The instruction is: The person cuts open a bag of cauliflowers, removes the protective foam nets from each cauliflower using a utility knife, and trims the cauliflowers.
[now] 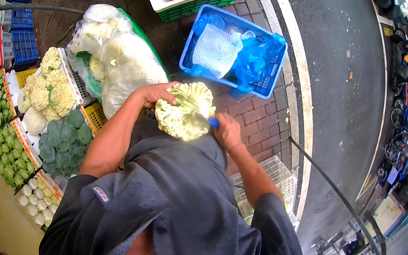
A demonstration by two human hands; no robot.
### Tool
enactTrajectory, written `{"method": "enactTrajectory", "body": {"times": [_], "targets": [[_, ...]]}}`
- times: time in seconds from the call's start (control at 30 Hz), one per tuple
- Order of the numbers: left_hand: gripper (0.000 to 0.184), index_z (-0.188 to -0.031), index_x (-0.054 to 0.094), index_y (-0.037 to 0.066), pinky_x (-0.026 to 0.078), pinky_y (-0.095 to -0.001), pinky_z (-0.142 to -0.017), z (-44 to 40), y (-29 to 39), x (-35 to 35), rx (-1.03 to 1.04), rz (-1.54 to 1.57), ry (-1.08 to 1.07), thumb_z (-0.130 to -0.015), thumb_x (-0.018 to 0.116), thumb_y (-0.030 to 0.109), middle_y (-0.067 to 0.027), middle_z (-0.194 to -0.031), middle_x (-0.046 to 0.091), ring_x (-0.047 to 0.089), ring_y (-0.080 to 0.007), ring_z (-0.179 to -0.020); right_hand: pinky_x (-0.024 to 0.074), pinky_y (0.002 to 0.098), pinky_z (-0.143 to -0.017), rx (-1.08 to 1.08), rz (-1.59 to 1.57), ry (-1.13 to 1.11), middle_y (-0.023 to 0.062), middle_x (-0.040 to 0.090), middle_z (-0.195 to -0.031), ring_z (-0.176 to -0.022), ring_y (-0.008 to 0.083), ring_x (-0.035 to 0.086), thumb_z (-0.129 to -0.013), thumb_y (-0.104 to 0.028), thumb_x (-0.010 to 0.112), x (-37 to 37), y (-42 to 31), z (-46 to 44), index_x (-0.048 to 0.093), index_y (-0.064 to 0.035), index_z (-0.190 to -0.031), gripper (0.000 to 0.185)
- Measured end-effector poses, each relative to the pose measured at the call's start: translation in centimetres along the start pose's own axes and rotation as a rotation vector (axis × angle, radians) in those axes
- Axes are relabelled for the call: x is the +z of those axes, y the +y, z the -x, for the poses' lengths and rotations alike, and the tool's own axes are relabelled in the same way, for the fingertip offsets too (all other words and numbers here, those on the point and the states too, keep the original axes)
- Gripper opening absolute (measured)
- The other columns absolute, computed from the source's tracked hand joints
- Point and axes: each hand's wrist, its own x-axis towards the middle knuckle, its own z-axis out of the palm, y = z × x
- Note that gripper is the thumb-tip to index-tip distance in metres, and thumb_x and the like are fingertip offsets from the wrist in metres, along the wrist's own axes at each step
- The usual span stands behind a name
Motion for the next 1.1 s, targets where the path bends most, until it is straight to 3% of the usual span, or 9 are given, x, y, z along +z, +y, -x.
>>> {"method": "enactTrajectory", "body": {"times": [0.2, 0.3, 0.43, 0.57, 0.7, 0.8, 0.93, 1.03, 1.1], "targets": [[0.085, -0.156, 0.034, 0.008, 0.055, -0.0406, -0.098, 0.6, 0.1, 1.2, 0.058, 0.023, -0.024, -0.080, 0.069, -0.006, -0.0141, -0.134, 0.062, 0.065, -0.0239, -0.119, 0.0511, 0.0535, -0.073, 0.254, 0.036, -0.028, 0.0205, 0.068, -0.090, -0.085, 0.0449, 0.065, -0.089, -0.015, 0.065, -0.8, -0.6, 0.0, 0.061, -0.0066, -0.097, 0.012], [0.081, -0.153, 0.038, 0.007, 0.055, -0.0418, -0.100, 1.4, 1.2, 3.0, 0.129, -0.029, -0.034, -0.079, 0.068, -0.007, -0.0137, -0.134, 0.063, 0.064, -0.0232, -0.120, 0.0498, 0.0567, -0.076, 0.594, 0.093, -0.142, 0.0249, 0.069, -0.092, -0.088, 0.0482, 0.065, -0.090, -0.016, 0.063, -1.5, 3.7, 1.0, 0.060, -0.0047, -0.097, 0.014], [0.079, -0.152, 0.039, 0.007, 0.055, -0.0427, -0.101, 0.0, 0.4, 0.6, 0.133, 0.023, -0.033, -0.080, 0.067, -0.007, -0.0132, -0.135, 0.063, 0.064, -0.0235, -0.121, 0.0488, 0.0585, -0.075, 0.532, 0.036, 0.016, 0.0255, 0.069, -0.089, -0.087, 0.0492, 0.065, -0.089, -0.017, 0.063, -4.3, -1.3, 0.2, 0.060, -0.0057, -0.097, 0.014], [0.074, -0.149, 0.041, 0.006, 0.056, -0.0417, -0.098, -1.2, 0.1, -0.4, 0.104, -0.044, 0.063, -0.080, 0.066, -0.005, -0.0132, -0.132, 0.064, 0.066, -0.0241, -0.117, 0.0505, 0.0548, -0.070, 0.248, 0.051, -0.094, 0.0208, 0.068, -0.088, -0.081, 0.0449, 0.066, -0.089, -0.019, 0.066, -4.8, -3.6, -1.4, 0.061, -0.0067, -0.095, 0.015], [0.073, -0.148, 0.042, 0.005, 0.057, -0.0412, -0.096, -0.8, 1.1, 0.3, 0.083, 0.072, 0.026, -0.080, 0.067, -0.005, -0.0134, -0.128, 0.065, 0.067, -0.0241, -0.115, 0.0494, 0.0572, -0.070, 0.245, 0.021, -0.184, 0.0244, 0.067, -0.088, -0.082, 0.0472, 0.065, -0.091, -0.020, 0.066, -5.1, -3.4, -3.1, 0.061, -0.0056, -0.096, 0.016], [0.073, -0.148, 0.042, 0.004, 0.057, -0.0416, -0.095, -0.2, 1.5, 1.0, 0.093, 0.103, -0.001, -0.080, 0.067, -0.005, -0.0138, -0.129, 0.065, 0.067, -0.0241, -0.114, 0.0481, 0.0591, -0.072, 0.409, 0.031, -0.165, 0.0279, 0.066, -0.086, -0.083, 0.0497, 0.064, -0.090, -0.017, 0.063, -3.9, -0.9, -3.2, 0.060, -0.0039, -0.099, 0.017], [0.077, -0.148, 0.043, 0.002, 0.054, -0.0357, -0.097, -0.3, 1.5, 0.8, 0.081, 0.053, 0.111, -0.078, 0.075, 0.000, -0.0114, -0.128, 0.066, 0.065, -0.0204, -0.115, 0.0461, 0.0592, -0.071, 0.537, -0.019, 0.003, 0.0306, 0.065, -0.086, -0.086, 0.0521, 0.062, -0.089, -0.013, 0.060, -3.9, 2.1, -1.6, 0.058, -0.0019, -0.094, 0.012], [0.071, -0.145, 0.047, 0.000, 0.057, -0.0380, -0.094, 0.1, 2.5, 1.6, 0.102, 0.138, 0.053, -0.079, 0.075, -0.003, -0.0119, -0.125, 0.068, 0.068, -0.0218, -0.110, 0.0483, 0.0563, -0.074, 0.431, -0.088, -0.053, 0.0283, 0.068, -0.095, -0.089, 0.0499, 0.063, -0.087, -0.014, 0.064, -4.2, -0.1, -3.2, 0.062, -0.0060, -0.104, 0.019], [0.071, -0.147, 0.042, 0.002, 0.057, -0.0411, -0.097, 0.7, 2.7, 1.8, 0.118, 0.195, -0.044, -0.081, 0.066, -0.007, -0.0171, -0.129, 0.066, 0.068, -0.0261, -0.113, 0.0516, 0.0457, -0.071, 0.425, -0.188, 0.045, 0.0189, 0.067, -0.087, -0.078, 0.0360, 0.065, -0.086, -0.008, 0.063, -4.4, -1.4, -4.5, 0.063, -0.0053, -0.104, 0.018]]}}
